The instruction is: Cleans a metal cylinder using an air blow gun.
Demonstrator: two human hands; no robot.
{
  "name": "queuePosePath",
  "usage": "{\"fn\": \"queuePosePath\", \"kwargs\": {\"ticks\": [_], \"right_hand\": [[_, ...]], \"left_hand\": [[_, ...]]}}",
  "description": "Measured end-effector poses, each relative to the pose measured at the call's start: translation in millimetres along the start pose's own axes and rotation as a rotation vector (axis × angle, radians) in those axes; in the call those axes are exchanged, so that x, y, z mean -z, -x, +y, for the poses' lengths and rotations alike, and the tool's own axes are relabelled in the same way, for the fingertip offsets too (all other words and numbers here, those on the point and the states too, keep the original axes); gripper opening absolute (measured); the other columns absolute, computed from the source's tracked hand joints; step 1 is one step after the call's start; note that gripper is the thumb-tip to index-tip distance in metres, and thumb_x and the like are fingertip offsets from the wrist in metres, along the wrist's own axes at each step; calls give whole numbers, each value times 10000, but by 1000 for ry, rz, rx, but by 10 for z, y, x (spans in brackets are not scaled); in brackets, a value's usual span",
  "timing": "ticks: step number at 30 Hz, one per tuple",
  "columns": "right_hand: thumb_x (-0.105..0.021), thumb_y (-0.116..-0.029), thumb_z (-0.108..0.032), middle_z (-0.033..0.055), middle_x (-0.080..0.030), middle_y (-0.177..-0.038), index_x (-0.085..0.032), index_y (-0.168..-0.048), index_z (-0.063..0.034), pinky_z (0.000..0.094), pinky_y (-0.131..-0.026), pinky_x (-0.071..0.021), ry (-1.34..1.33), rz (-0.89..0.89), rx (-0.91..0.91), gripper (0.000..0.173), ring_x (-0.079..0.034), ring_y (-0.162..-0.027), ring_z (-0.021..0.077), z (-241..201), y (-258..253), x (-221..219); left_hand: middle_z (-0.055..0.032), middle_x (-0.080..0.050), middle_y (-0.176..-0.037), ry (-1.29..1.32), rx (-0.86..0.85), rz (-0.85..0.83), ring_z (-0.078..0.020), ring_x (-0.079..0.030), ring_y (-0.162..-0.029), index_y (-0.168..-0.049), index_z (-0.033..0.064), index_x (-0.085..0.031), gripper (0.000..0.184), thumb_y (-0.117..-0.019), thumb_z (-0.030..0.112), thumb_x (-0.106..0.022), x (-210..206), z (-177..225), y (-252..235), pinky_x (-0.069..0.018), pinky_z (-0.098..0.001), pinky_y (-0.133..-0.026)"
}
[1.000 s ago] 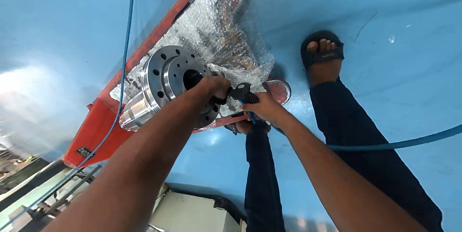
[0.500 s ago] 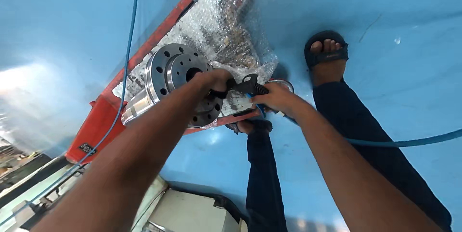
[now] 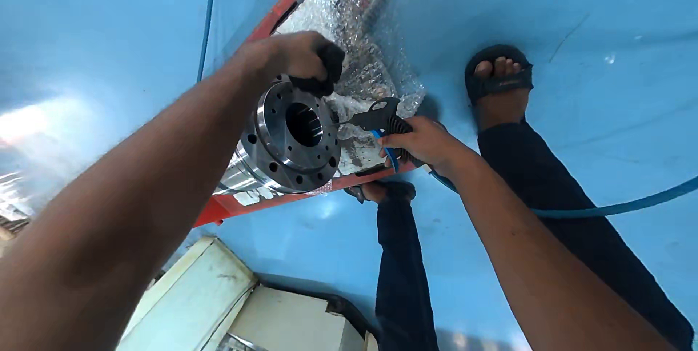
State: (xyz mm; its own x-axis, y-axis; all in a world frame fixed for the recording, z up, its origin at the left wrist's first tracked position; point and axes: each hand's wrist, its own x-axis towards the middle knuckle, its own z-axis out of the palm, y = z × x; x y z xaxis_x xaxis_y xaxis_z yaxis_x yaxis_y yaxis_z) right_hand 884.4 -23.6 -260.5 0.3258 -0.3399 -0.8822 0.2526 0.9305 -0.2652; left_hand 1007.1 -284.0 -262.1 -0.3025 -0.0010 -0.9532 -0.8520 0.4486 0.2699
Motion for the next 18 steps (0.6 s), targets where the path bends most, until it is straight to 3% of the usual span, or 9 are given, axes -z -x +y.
{"fn": "queuePosePath", "kwargs": {"ticks": [6, 12, 18], "right_hand": [[-644, -1028, -227, 72, -720, -808, -626, -1125, -20, 231, -556, -548, 27, -37, -51, 229, -678, -615, 116, -96, 115, 30], [-639, -1031, -231, 76, -722, -805, -627, -1103, -13, 241, -560, -551, 35, -36, -42, 230, -677, -610, 120, -19, 95, 54], [-633, -1034, -229, 73, -722, -811, -625, -1111, -12, 241, -568, -531, 52, -48, -43, 230, -666, -622, 116, 18, 74, 30]], "left_hand": [[-211, -696, -1151, -151, 55, -236, -394, -661, -1083, -1237, 56, -683, 334, -914, 125, -739, -592, 61, -40, -489, -661, -932], [-239, -670, -1206, -144, 97, -225, -420, -633, -1149, -1275, 25, -649, 344, -955, 132, -711, -742, -30, 34, -460, -669, -980], [-249, -674, -1183, -171, 96, -221, -440, -638, -1132, -1280, 30, -643, 352, -948, 131, -703, -843, -67, 15, -468, -684, -949]]}}
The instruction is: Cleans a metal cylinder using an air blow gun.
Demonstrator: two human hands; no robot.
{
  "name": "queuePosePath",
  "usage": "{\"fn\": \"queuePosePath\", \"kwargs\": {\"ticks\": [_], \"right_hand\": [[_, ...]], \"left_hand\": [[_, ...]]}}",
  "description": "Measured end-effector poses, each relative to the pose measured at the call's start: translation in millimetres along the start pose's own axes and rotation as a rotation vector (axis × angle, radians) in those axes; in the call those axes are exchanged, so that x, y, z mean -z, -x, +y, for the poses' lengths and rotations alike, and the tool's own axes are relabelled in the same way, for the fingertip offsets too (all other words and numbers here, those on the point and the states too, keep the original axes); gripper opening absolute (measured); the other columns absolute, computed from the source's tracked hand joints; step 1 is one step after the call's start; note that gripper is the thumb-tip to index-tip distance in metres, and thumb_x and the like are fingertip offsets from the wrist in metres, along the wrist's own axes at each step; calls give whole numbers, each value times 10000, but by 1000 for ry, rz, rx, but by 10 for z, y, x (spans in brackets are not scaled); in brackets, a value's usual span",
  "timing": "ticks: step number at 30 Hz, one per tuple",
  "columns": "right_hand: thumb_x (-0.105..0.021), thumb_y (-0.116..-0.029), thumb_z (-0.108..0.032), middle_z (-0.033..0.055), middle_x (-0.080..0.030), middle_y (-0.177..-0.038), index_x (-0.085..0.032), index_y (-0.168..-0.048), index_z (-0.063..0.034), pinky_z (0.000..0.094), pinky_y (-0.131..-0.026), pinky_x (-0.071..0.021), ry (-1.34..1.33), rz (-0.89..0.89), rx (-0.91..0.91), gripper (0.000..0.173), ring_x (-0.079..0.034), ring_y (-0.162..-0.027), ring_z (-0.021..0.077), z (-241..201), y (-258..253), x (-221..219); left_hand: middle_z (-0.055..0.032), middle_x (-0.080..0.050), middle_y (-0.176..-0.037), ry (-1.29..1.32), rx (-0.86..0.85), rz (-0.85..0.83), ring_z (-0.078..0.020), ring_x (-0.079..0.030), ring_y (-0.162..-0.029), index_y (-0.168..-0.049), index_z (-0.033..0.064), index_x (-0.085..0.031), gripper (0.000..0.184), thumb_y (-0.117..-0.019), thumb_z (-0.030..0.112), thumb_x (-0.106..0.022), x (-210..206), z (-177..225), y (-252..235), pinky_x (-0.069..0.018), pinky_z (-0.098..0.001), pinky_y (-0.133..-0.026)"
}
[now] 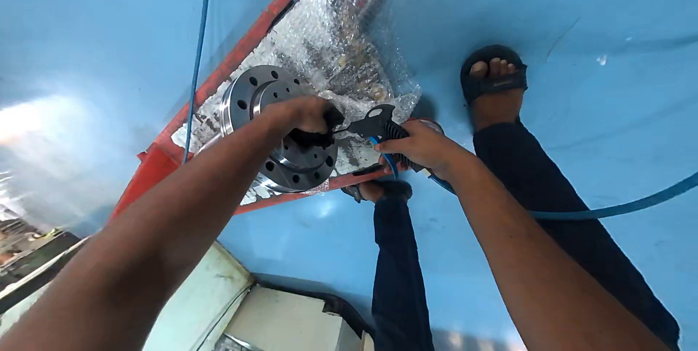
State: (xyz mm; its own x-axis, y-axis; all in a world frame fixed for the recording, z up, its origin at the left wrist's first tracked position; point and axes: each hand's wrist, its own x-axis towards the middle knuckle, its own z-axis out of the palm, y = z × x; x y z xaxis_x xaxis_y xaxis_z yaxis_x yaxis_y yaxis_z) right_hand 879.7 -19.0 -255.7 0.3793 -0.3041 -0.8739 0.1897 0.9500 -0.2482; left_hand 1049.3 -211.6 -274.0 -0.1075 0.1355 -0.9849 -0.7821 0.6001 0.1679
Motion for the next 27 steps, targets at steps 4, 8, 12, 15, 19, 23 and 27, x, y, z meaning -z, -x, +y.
{"fn": "queuePosePath", "kwargs": {"ticks": [4, 8, 12, 15, 19, 23, 27], "right_hand": [[-633, -1035, -235, 85, -724, -821, -625, -1127, -5, 254, -578, -554, -15, 3, -7, 248, -681, -630, 132, 56, -84, -54], [-637, -1033, -223, 88, -709, -801, -620, -1141, -9, 256, -574, -562, -42, 22, -5, 241, -677, -618, 138, 75, -109, -89], [-656, -1020, -204, 77, -674, -753, -618, -1126, -3, 252, -551, -547, -30, 54, -3, 231, -639, -570, 125, 61, -126, -72], [-658, -1018, -198, 88, -677, -753, -623, -1114, 3, 267, -562, -556, -29, 53, 9, 225, -646, -578, 138, 60, -141, -81], [-641, -1027, -191, 101, -716, -824, -615, -1149, 0, 266, -600, -577, -46, -13, -15, 228, -691, -641, 150, 35, -121, 1], [-611, -1037, -169, 120, -731, -866, -604, -1162, 12, 310, -671, -607, -41, -79, -17, 220, -724, -713, 194, 36, -1, 260], [-625, -1025, -140, 135, -727, -847, -609, -1175, 23, 309, -647, -598, -24, -124, 10, 223, -719, -704, 207, 58, 105, 209]], "left_hand": [[-221, -686, -1167, -117, -42, -39, -418, -648, -1125, -1230, 49, -670, 337, -914, 148, -735, -207, 54, -121, -484, -672, -941], [-244, -676, -1192, -117, -81, 19, -426, -637, -1168, -1206, -8, -664, 294, -932, 92, -702, -420, 76, -248, -476, -643, -1000], [-237, -681, -1194, -104, -100, 32, -419, -640, -1169, -1210, -7, -666, 278, -947, 82, -680, -440, 67, -307, -478, -633, -1002], [-231, -684, -1185, -102, -86, 26, -412, -647, -1158, -1200, -1, -671, 272, -945, 93, -682, -437, 63, -306, -485, -630, -994], [-243, -676, -1213, -94, -106, 33, -419, -637, -1184, -1254, -13, -653, 334, -943, 100, -690, -434, 54, -279, -476, -621, -1019], [-244, -666, -1245, 14, -78, 24, -423, -628, -1198, -1291, 10, -643, 356, -946, 79, -694, -252, 11, -79, -467, -648, -1018], [-239, -679, -1190, 228, -73, 109, -385, -650, -1131, -1244, -11, -662, 306, -944, 41, -700, 60, -128, 136, -482, -620, -1003]]}}
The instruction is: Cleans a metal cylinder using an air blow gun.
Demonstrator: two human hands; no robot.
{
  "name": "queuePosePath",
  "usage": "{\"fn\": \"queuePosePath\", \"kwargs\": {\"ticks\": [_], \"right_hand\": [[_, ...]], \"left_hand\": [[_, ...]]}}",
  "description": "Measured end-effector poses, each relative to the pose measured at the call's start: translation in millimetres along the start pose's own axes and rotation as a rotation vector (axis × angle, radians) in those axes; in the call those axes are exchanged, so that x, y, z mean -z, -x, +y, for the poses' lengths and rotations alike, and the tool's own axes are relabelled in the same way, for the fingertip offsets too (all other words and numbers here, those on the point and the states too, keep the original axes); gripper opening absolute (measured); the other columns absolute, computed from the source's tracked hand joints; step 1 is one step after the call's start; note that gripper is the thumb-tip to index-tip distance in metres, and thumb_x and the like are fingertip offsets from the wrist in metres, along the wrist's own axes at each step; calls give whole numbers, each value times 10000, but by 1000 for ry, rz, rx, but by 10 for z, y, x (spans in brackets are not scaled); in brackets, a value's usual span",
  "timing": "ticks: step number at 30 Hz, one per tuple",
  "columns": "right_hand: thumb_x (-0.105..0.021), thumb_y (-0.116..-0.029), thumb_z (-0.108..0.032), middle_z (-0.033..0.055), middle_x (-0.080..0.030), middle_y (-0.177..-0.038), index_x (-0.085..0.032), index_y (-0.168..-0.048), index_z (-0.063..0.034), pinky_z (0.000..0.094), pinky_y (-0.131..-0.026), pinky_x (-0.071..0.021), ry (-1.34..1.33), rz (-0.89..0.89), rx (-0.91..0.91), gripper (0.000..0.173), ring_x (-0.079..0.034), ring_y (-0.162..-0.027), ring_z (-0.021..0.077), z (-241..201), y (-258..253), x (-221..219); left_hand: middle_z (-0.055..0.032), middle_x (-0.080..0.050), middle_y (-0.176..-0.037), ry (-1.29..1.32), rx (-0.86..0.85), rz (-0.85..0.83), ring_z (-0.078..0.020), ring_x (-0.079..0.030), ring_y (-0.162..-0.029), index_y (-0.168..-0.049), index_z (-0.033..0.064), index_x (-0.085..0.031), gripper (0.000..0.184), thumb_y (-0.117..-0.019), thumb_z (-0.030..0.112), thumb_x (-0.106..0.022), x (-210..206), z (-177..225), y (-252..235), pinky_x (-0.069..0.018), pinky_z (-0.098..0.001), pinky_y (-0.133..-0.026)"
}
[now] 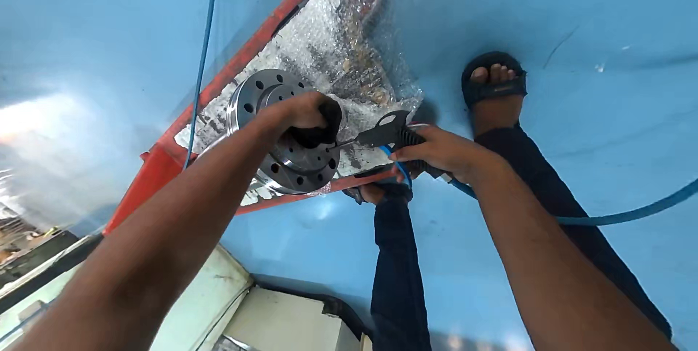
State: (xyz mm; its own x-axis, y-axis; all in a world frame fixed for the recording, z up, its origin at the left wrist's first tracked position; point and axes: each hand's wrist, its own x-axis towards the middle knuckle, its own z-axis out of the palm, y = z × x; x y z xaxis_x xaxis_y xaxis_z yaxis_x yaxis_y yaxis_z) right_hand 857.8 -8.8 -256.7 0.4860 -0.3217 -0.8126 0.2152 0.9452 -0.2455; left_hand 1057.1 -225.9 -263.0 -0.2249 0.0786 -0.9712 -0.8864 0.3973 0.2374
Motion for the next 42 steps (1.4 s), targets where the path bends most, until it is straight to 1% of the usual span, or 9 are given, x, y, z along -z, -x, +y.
{"fn": "queuePosePath", "kwargs": {"ticks": [2, 4, 11, 14, 17, 22, 27, 34, 42], "right_hand": [[-633, -1022, -148, 130, -726, -838, -612, -1156, 19, 309, -647, -593, 17, 1, -2, 215, -714, -697, 204, 23, -18, -56], [-634, -1025, -156, 111, -720, -814, -618, -1142, 11, 298, -633, -585, 48, 23, -8, 204, -707, -681, 186, 43, -33, -84], [-639, -1021, -155, 100, -726, -813, -633, -1104, 7, 272, -621, -573, 44, 17, 44, 182, -705, -677, 166, 53, -13, -108], [-658, -1016, -201, 75, -731, -822, -653, -1068, -13, 265, -610, -551, 97, 40, 29, 195, -680, -655, 134, 37, -58, -190], [-651, -1021, -217, 81, -725, -819, -660, -1069, -13, 274, -610, -549, 106, 30, 42, 209, -677, -655, 141, 64, -126, -266], [-624, -1034, -183, 96, -709, -792, -648, -1084, 10, 263, -569, -540, 50, 20, 46, 201, -663, -623, 152, 75, -146, -267], [-596, -1040, -148, 96, -711, -770, -654, -1072, 1, 243, -525, -522, 14, 51, 65, 163, -652, -592, 150, 123, -159, -294], [-566, -1057, -140, 124, -725, -818, -655, -1077, 19, 264, -554, -531, 0, 21, 74, 184, -665, -625, 177, 215, -267, -240], [-585, -1046, -127, 122, -723, -810, -654, -1064, 18, 255, -552, -536, -17, 36, 70, 161, -664, -613, 171, 219, -267, -248]], "left_hand": [[-203, -704, -1108, 16, -31, -6, -343, -675, -1047, -1163, 6, -697, 250, -915, 34, -722, 87, -24, 39, -510, -600, -948], [-194, -706, -1090, -51, -38, -69, -346, -673, -1031, -1150, 17, -704, 251, -904, 44, -740, 104, 61, 90, -505, -605, -931], [-220, -681, -1165, -288, 2, -227, -408, -650, -1104, -1249, 32, -654, 362, -918, 140, -754, -292, 242, 77, -487, -648, -936], [-214, -680, -1198, -270, -4, -214, -401, -648, -1133, -1277, 38, -648, 388, -918, 137, -759, -388, 127, 18, -485, -642, -965], [-214, -682, -1182, -313, -24, -198, -399, -646, -1132, -1244, 25, -660, 357, -917, 140, -748, -439, 127, 0, -484, -631, -967], [-246, -664, -1250, -349, 12, -167, -435, -622, -1206, -1285, 1, -645, 370, -939, 118, -703, -573, 205, 4, -469, -654, -1014], [-245, -669, -1226, -314, 11, -141, -431, -628, -1190, -1250, -4, -659, 330, -942, 108, -688, -611, 189, -1, -483, -644, -995], [-236, -666, -1257, -296, -65, -126, -419, -619, -1219, -1283, 1, -651, 358, -929, 48, -681, -619, 144, -19, -477, -627, -1018], [-226, -668, -1247, -293, -56, -120, -410, -622, -1212, -1282, 15, -648, 357, -928, 52, -673, -643, 136, -22, -483, -614, -1014]]}}
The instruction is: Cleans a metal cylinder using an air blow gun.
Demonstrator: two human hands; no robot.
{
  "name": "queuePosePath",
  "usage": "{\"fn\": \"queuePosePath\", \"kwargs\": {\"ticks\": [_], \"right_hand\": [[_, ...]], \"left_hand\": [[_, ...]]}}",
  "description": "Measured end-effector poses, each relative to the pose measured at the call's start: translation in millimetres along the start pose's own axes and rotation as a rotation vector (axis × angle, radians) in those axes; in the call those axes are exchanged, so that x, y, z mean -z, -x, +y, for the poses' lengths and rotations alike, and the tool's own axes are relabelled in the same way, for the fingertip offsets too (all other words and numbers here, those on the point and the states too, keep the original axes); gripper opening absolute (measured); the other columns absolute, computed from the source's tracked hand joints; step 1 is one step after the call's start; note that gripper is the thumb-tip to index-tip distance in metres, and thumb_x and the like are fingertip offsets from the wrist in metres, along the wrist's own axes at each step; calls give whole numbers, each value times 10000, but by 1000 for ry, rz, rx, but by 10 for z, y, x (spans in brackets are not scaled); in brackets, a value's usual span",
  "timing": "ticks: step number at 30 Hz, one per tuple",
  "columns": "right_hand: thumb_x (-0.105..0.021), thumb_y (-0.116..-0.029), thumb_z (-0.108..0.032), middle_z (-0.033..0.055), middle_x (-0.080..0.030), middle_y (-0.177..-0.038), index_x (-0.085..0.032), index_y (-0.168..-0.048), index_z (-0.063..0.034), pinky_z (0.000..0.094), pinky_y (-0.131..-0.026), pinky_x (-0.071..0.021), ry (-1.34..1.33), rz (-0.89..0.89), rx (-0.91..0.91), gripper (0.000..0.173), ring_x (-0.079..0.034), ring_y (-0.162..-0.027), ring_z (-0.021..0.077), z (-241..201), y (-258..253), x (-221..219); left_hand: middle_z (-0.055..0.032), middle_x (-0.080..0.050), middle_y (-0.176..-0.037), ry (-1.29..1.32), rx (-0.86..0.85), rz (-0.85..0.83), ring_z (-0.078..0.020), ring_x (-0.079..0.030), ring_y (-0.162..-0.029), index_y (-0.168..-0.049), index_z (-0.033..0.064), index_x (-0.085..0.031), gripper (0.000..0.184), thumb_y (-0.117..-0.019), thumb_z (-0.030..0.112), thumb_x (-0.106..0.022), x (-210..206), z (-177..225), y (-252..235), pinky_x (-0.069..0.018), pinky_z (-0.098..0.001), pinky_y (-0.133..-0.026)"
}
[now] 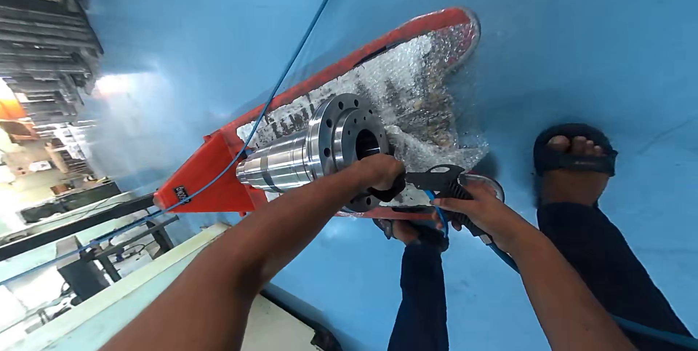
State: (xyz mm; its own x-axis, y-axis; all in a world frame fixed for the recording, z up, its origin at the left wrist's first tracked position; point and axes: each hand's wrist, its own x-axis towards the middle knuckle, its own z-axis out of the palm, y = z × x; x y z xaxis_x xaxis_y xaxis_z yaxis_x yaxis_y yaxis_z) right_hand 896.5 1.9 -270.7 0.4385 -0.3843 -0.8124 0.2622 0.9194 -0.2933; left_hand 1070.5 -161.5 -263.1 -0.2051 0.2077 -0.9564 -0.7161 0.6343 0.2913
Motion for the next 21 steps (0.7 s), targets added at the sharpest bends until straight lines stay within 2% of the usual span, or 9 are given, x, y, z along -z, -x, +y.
{"fn": "queuePosePath", "kwargs": {"ticks": [16, 21], "right_hand": [[-598, -1043, -127, 112, -723, -782, -659, -1017, 22, 247, -548, -533, -2, 20, -28, 163, -663, -597, 159, 0, -6, -17], [-615, -1033, -123, 98, -686, -757, -638, -1071, 15, 257, -559, -533, 56, 40, -38, 145, -649, -601, 153, -39, 7, -41]], "left_hand": [[-224, -658, -1287, -37, 12, -42, -404, -615, -1237, -1328, 10, -623, 382, -954, 78, -665, 27, 21, -7, -476, -593, -1043], [-243, -655, -1288, -11, 18, -41, -427, -613, -1233, -1332, -2, -627, 406, -934, 59, -682, 16, 16, -19, -471, -624, -1037]]}}
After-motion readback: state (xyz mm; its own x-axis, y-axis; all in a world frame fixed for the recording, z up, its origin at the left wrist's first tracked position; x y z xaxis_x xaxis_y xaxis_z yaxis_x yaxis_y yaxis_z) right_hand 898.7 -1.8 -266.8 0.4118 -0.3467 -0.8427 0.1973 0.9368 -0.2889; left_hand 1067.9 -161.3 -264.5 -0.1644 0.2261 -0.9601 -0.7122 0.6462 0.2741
